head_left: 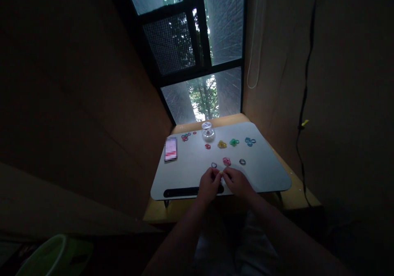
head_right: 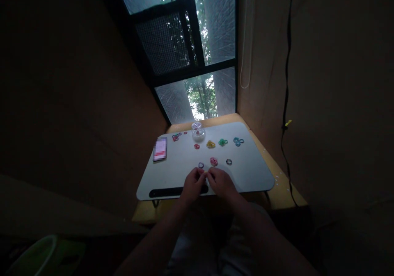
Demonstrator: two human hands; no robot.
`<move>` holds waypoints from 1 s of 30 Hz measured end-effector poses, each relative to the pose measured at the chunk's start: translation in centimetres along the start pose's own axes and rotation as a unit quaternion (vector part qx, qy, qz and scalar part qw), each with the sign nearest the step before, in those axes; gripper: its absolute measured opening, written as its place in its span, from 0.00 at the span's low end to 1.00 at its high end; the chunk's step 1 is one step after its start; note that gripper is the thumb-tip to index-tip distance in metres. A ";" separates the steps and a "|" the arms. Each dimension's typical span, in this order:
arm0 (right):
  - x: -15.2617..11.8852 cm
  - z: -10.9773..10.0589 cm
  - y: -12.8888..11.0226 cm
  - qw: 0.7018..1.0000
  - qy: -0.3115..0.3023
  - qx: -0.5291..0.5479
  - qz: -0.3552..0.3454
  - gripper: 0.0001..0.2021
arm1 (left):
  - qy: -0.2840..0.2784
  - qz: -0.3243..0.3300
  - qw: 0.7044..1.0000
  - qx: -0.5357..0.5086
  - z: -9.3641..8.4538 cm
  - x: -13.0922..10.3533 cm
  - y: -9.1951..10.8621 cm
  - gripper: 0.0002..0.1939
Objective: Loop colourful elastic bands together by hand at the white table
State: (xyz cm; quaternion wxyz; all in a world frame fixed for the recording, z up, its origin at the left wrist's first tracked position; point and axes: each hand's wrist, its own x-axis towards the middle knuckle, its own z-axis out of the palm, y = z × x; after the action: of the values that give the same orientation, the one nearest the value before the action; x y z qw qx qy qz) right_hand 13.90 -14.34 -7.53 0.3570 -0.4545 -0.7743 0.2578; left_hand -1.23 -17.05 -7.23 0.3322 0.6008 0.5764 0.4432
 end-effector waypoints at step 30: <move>-0.2 0.8 -0.3 0.999 0.023 -0.015 0.017 0.09 | -0.007 0.008 1.000 0.020 -0.1 -0.1 0.1 0.10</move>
State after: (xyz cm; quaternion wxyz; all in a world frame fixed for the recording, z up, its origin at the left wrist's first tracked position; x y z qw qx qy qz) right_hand 13.22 -14.68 -7.84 0.3629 -0.4789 -0.7618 0.2420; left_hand -1.25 -17.15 -7.12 0.3203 0.6152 0.5781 0.4298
